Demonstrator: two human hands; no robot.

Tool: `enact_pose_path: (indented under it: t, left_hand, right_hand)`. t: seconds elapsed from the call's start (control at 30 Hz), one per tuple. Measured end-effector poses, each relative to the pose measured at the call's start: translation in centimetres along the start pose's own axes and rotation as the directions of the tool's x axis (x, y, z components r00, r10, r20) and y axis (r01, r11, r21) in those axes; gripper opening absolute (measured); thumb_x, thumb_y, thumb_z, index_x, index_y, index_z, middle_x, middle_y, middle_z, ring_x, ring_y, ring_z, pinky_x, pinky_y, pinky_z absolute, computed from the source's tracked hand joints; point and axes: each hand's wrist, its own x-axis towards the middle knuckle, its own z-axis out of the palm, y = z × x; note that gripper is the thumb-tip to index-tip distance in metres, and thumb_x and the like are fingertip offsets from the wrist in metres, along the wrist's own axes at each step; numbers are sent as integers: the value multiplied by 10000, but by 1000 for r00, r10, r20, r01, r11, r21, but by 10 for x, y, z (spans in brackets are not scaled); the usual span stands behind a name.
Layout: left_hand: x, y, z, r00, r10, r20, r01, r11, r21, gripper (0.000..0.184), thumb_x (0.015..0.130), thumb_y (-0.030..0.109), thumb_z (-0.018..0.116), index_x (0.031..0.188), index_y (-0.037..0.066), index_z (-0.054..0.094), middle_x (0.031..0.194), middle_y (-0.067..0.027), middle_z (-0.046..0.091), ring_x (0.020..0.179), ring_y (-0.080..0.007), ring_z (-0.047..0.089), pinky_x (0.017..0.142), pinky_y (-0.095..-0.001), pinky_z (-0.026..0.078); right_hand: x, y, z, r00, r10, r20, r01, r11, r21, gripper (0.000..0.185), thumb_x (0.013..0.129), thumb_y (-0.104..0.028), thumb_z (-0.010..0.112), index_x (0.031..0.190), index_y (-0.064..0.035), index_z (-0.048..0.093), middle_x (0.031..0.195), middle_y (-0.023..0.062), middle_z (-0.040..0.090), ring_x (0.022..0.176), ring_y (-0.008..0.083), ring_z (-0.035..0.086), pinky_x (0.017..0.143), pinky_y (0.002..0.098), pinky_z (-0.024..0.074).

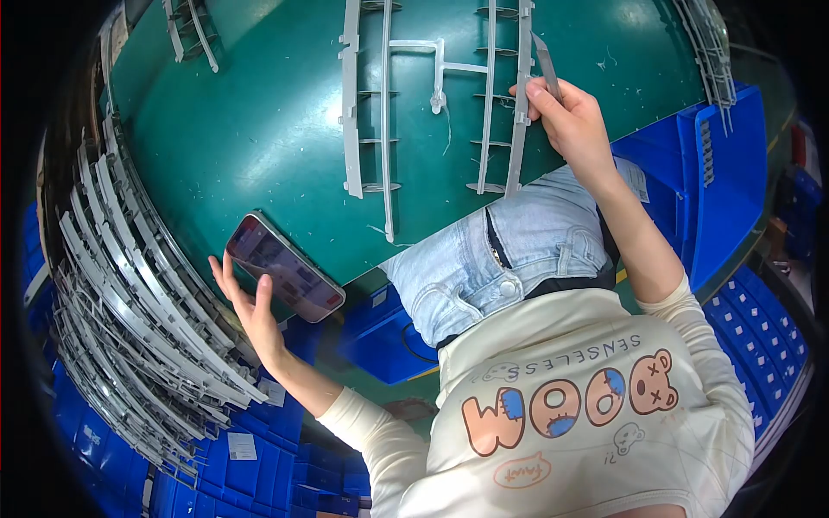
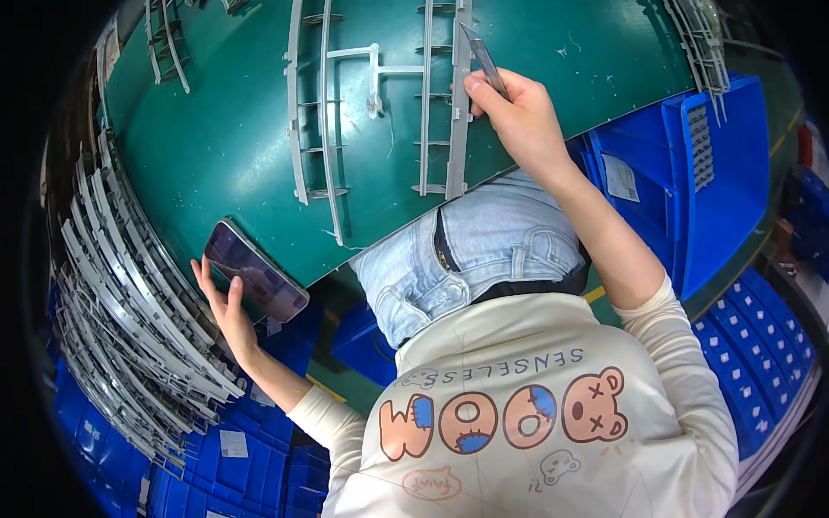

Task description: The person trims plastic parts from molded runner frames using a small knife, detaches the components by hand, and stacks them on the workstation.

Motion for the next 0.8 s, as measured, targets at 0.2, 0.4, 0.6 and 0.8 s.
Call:
enact_pose_path:
  t: [0.2,0.4,0.6,0.8]
  left_hand:
    - [0,2,3,1000,14,-11,-13,994,111,571,885,214,537,1415,114,351,1540,-119,70,1403,-270,92,1109,-399,79]
    - [1,-1,1,1000,6,-8,-5,998,65,558,892,245,505,1412,107,358,1541,-120,64,1409,-267,57,1108,-409,47]
    - [2,-2,-2,999,-32,1,32,999,-43,584,862,253,540,1410,152,367,1542,-103,58,1415,-265,14,1110,-457,41]
    - [1,-5,-4,1000,0,28,0,1000,-6,624,830,234,576,1413,160,366,1544,-102,54,1415,-269,21,1109,-462,45]
  right_hand:
    - [0,1,1,1000,-3,0,3,1000,17,209,919,-209,540,864,-27,628,721,7,594,507,28,364,477,166,258]
    - [-1,1,1,1000,-16,3,16,1000,8,226,935,-218,526,830,-32,602,762,21,625,407,1,273,377,161,172]
    - [-3,-6,0,999,32,2,-32,999,13,217,905,-212,558,902,-14,647,685,2,581,604,57,461,575,172,342]
    - [-2,-4,0,999,37,7,-37,999,28,220,895,-212,567,914,-10,653,676,2,578,632,67,495,604,175,371]
